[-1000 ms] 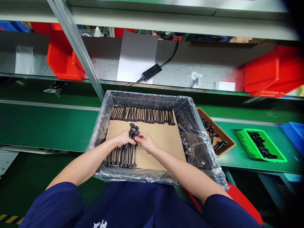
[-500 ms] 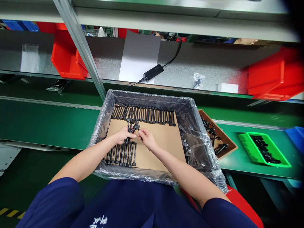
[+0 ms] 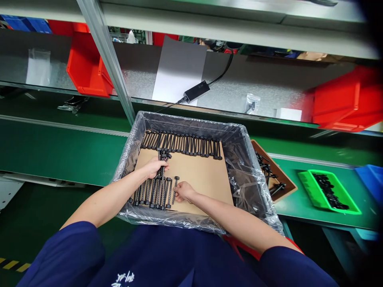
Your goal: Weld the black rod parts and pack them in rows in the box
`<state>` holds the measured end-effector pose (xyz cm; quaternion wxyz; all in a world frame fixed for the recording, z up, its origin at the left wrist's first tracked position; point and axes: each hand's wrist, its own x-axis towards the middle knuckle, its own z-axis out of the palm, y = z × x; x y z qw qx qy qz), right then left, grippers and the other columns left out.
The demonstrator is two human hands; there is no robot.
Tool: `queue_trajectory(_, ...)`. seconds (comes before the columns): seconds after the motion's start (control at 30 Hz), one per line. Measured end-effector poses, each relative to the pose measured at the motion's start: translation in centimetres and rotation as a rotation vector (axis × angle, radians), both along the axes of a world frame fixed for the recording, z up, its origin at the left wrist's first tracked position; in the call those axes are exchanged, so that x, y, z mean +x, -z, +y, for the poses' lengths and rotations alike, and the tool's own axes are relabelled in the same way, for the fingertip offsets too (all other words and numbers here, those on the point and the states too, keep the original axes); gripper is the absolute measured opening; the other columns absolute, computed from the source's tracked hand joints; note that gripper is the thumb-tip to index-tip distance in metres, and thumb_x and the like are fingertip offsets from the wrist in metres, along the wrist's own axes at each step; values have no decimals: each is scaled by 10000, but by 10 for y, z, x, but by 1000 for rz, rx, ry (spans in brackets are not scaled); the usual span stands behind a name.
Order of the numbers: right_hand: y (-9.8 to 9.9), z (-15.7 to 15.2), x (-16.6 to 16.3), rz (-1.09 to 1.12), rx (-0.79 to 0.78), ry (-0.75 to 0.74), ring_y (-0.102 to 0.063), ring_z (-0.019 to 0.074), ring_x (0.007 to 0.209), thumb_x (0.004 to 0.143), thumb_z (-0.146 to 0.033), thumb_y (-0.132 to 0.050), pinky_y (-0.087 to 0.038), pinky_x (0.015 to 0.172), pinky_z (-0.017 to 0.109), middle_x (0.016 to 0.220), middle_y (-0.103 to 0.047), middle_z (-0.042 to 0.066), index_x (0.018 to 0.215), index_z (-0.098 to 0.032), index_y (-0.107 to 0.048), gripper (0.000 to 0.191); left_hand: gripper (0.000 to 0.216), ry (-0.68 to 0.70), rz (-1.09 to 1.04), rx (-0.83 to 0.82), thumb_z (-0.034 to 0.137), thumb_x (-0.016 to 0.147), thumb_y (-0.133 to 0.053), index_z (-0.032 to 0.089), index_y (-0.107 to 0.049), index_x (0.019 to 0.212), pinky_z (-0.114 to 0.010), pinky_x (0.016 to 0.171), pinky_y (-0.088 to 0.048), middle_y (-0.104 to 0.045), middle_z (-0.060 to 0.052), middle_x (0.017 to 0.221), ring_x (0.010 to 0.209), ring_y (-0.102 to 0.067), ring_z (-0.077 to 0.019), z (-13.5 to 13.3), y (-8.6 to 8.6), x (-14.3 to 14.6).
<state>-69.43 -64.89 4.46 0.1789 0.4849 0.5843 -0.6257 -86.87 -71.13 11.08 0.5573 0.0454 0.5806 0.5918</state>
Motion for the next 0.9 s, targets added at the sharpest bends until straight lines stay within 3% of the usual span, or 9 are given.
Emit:
queue_trajectory(0.23,-5,-4,-3,-59,58,-252,-555,122,378,877,-212,-582,-449,392,209,505,-588,1,626,-174,-472,277,178,3,-26,-111,46,648,-671,136,-546,738,-220,615,-526,-664,-66,659,620,-653,-136,1,-4,4)
queue_trajectory(0.43,-18,7,-7,23,462,-708,-606,135,505,798,-248,-678,-436,519,194,492,-583,2,596,-168,-567,244,164,1,-9,-101,85,675,-669,152,-540,749,-189,497,-465,-564,14,530,475,-568,-94,-1,-2,7)
queue_trajectory(0.57,-26,21,-2,88,551,-776,-611,135,557,783,-166,-652,-429,565,195,539,-607,0,686,-164,-657,98,186,54,-21,-71,117,669,-695,149,-538,764,-193,482,-439,-569,5,553,483,-561,-97,-3,-1,10)
queue_trajectory(0.63,-31,29,0,143,533,-696,-584,124,529,812,-190,-613,-429,551,197,545,-600,6,683,-156,-655,140,200,75,-20,-47,139,662,-715,144,-542,763,-193,488,-429,-573,1,565,489,-556,-93,-4,-1,10)
queue_trajectory(0.73,-42,35,-5,361,365,-289,-532,104,492,874,-357,-526,-429,495,197,591,-593,14,714,-152,-628,279,245,121,-7,27,195,643,-760,132,-554,760,-203,509,-429,-581,-7,583,504,-555,-94,-6,1,11)
queue_trajectory(0.8,-49,32,-14,525,159,9,-517,97,501,832,-477,-551,-419,460,193,667,-606,18,790,-156,-618,331,283,185,-5,109,236,630,-789,122,-569,767,-212,530,-434,-590,-11,607,531,-563,-97,-7,1,14)
queue_trajectory(0.9,-56,26,-27,630,-42,271,-468,82,481,688,-552,-687,-365,424,173,612,-550,-13,809,-159,-582,424,311,289,-20,191,288,638,-802,109,-593,783,-226,567,-454,-615,-30,659,588,-592,-113,-9,1,17)
